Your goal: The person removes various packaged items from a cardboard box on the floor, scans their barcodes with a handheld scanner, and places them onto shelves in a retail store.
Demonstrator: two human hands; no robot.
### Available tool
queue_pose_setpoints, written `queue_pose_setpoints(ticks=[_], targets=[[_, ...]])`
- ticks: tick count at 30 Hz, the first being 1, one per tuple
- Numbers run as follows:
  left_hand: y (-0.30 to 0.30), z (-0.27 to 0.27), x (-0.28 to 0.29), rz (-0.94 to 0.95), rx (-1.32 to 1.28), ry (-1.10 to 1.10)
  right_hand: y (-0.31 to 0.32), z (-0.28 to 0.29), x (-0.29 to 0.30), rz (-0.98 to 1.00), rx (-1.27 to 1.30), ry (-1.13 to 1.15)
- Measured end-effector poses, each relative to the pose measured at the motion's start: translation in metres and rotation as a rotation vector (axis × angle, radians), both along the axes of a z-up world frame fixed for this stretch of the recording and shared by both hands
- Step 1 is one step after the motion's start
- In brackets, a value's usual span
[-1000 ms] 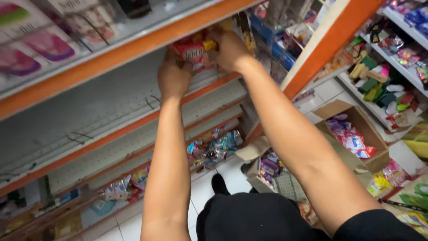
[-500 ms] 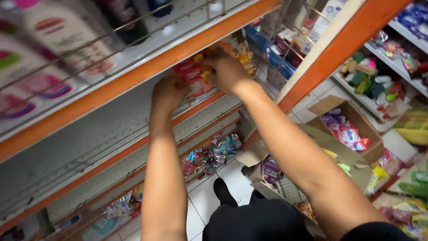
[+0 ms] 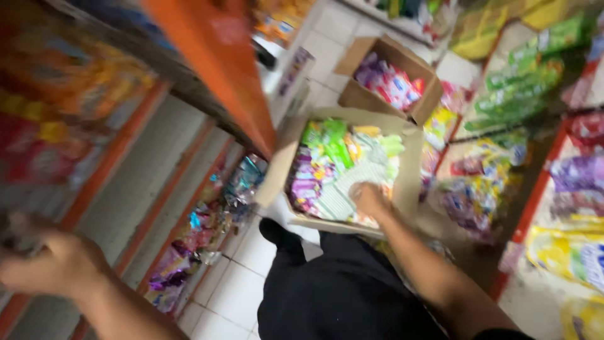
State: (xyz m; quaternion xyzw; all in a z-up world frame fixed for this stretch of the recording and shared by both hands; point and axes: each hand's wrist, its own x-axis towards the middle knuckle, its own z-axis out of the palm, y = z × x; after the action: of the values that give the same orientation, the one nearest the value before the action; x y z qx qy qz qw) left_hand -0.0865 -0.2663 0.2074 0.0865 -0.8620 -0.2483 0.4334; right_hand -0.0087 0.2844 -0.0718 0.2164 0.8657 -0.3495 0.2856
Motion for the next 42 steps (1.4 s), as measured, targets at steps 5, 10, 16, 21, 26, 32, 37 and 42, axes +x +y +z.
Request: queue_pose_setpoints(ticks=[5, 10, 16, 21, 26, 32, 37, 42], targets=[[0.157, -0.089, 0.056, -0.107, 0.204, -0.286, 0.065, -0.078, 0.012, 0.191, 0.276, 0.286], [0.300, -0.158, 0.114, -0.507, 0.472, -0.802, 0.012, -0.111, 0.010, 0.252, -0.150, 0.135], [0.347, -0.212, 0.127, -0.636, 0.358, -0.960, -0.029, -0.114, 0.030, -0.013, -0.206, -0.077], [0.343, -0.251, 0.099, -0.658, 0.512, -1.012, -0.026, -0.050, 0.032, 0.108, -0.921, 0.031], [0.339, -0.267, 0.096, -0.683, 0.837, -1.453, 0.014, 0.033, 0.021, 0.079, -0.985, -0.260], [0.384, -0.324, 0.074, -0.552, 0.960, -1.269, 0.093, 0.107, 0.016, 0.367, -0.499, 0.098], [0.439, -0.391, 0.000, -0.444, 0.547, -1.182, 0.131, 0.135, 0.041, 0.097, -0.388, 0.352], [0.488, -0.436, -0.043, -0.403, 0.338, -1.317, 0.135, 0.131, 0.098, -0.018, -0.349, 0.168]])
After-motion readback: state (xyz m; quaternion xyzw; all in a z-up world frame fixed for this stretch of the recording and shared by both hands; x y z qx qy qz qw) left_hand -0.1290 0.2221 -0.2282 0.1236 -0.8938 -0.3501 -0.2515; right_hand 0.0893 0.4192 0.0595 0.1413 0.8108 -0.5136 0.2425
